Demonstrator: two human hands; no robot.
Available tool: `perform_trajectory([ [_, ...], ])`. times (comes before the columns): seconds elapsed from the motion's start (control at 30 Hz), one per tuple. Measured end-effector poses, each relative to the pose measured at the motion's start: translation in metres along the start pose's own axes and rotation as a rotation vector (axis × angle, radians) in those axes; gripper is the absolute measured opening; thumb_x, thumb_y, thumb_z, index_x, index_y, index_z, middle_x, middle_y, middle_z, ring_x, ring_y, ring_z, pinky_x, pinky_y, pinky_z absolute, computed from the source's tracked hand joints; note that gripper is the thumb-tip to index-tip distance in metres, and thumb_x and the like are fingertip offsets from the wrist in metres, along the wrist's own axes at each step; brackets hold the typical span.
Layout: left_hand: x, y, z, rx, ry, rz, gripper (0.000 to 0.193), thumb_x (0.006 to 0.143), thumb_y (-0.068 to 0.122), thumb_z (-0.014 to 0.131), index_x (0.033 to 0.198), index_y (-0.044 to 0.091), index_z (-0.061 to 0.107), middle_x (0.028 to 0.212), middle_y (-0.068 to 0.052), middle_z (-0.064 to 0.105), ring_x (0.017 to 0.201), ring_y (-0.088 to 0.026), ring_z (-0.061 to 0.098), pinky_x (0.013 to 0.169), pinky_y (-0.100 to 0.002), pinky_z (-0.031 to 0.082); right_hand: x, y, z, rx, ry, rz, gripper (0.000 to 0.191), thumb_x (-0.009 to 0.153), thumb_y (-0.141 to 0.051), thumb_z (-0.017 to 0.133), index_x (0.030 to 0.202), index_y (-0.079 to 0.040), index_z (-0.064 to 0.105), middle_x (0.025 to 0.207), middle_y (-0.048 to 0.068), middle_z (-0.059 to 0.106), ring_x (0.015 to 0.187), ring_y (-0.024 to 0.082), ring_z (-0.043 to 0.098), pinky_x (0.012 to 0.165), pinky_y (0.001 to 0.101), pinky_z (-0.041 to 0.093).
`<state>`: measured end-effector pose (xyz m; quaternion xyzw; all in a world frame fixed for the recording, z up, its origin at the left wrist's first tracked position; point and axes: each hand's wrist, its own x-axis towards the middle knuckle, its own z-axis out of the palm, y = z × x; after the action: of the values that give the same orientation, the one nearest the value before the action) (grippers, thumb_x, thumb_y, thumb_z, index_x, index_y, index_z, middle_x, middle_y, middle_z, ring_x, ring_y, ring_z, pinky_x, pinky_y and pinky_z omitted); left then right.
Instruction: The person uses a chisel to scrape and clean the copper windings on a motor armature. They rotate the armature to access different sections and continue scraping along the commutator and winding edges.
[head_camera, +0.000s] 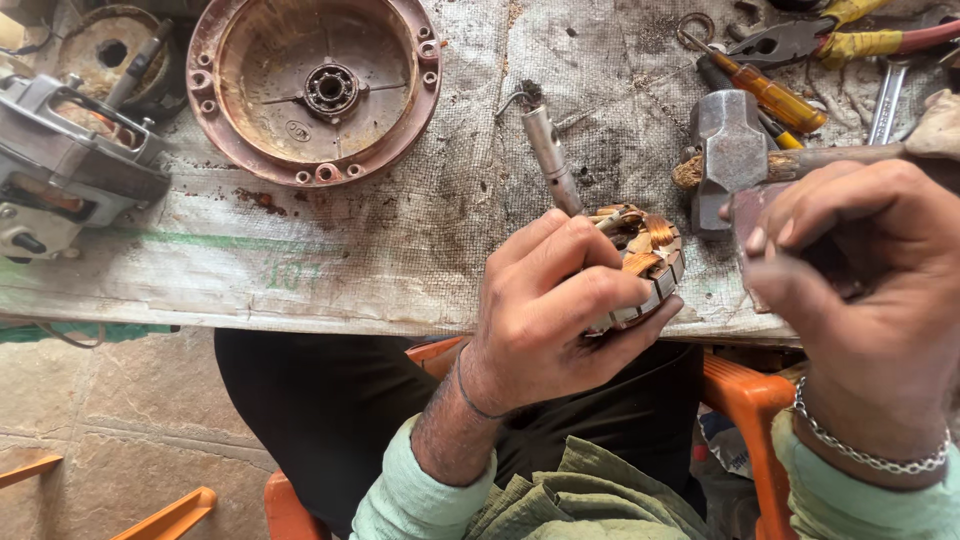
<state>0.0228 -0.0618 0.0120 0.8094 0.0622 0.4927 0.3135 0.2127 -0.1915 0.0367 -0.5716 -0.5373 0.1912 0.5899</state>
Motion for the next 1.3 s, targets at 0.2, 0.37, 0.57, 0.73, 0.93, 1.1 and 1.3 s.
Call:
perform_trajectory([
  [0.2, 0.001, 0.006, 0.003, 0.148, 0.014, 0.133, 0.027, 0.089, 0.003, 0.086, 0.087, 0.010, 0.061, 0.086, 0.000, 0.054, 0.080, -0.020, 0.058, 0.069, -0.034, 0.047, 0.009, 0.011, -0.026, 0.027, -0.231, -0.058, 0.062, 0.066, -0.014, 0.091, 0.113, -0.012, 0.050, 0.122, 0.005, 0.054, 0.117, 0.011, 0.060, 0.108, 0.0262, 0.053],
  [0.37, -0.001, 0.006, 0.005, 0.146, -0.007, 0.135, 0.028, 0.092, 0.003, 0.083, 0.084, 0.013, 0.058, 0.087, 0.001, 0.054, 0.077, -0.018, 0.056, 0.069, -0.033, 0.045, 0.004, 0.008, -0.026, -0.085, -0.206, -0.039, 0.059, 0.072, -0.003, 0.087, 0.115, -0.013, 0.048, 0.125, 0.003, 0.051, 0.122, 0.011, 0.058, 0.111, 0.0273, 0.055],
  [0.57, 0.000, 0.006, 0.005, 0.142, 0.016, 0.130, 0.026, 0.088, 0.002, 0.084, 0.086, 0.011, 0.060, 0.086, 0.000, 0.054, 0.079, -0.019, 0.058, 0.069, -0.034, 0.047, 0.015, -0.002, -0.019, -0.287, -0.214, -0.100, 0.038, 0.080, 0.011, 0.076, 0.108, -0.007, 0.058, 0.120, 0.006, 0.054, 0.118, 0.016, 0.060, 0.109, 0.0302, 0.057],
  [0.73, -0.002, 0.004, 0.004, 0.099, 0.031, 0.112, 0.028, 0.085, 0.003, 0.088, 0.095, 0.010, 0.063, 0.087, -0.001, 0.056, 0.079, -0.021, 0.059, 0.068, -0.035, 0.047, 0.010, -0.014, 0.000, -0.362, -0.092, -0.129, 0.029, 0.082, 0.012, 0.077, 0.102, -0.003, 0.064, 0.113, 0.010, 0.060, 0.117, 0.020, 0.064, 0.099, 0.0297, 0.059],
  [0.93, -0.008, -0.001, 0.007, 0.075, 0.050, 0.092, 0.031, 0.089, 0.006, 0.091, 0.101, 0.011, 0.063, 0.094, -0.002, 0.058, 0.079, -0.020, 0.060, 0.070, -0.034, 0.048, 0.016, -0.022, 0.010, -0.539, -0.133, -0.171, 0.029, 0.081, 0.013, 0.081, 0.104, 0.001, 0.070, 0.110, 0.014, 0.065, 0.108, 0.023, 0.069, 0.096, 0.0336, 0.059],
  [1.1, -0.011, -0.004, 0.010, 0.051, 0.106, 0.023, 0.034, 0.088, 0.008, 0.093, 0.100, 0.012, 0.062, 0.093, -0.001, 0.058, 0.077, -0.018, 0.060, 0.067, -0.032, 0.048, 0.017, -0.020, 0.013, -0.426, -0.125, -0.131, 0.028, 0.086, 0.010, 0.079, 0.109, 0.001, 0.067, 0.118, 0.013, 0.063, 0.110, 0.020, 0.069, 0.092, 0.0268, 0.062],
  [1.3, -0.009, -0.003, 0.008, 0.046, 0.101, 0.015, 0.038, 0.088, 0.011, 0.093, 0.104, 0.013, 0.059, 0.093, -0.002, 0.058, 0.078, -0.018, 0.061, 0.067, -0.031, 0.049, 0.011, -0.022, 0.015, -0.373, -0.084, -0.092, 0.025, 0.089, 0.009, 0.076, 0.109, 0.001, 0.064, 0.121, 0.013, 0.060, 0.110, 0.019, 0.068, 0.096, 0.0266, 0.061],
])
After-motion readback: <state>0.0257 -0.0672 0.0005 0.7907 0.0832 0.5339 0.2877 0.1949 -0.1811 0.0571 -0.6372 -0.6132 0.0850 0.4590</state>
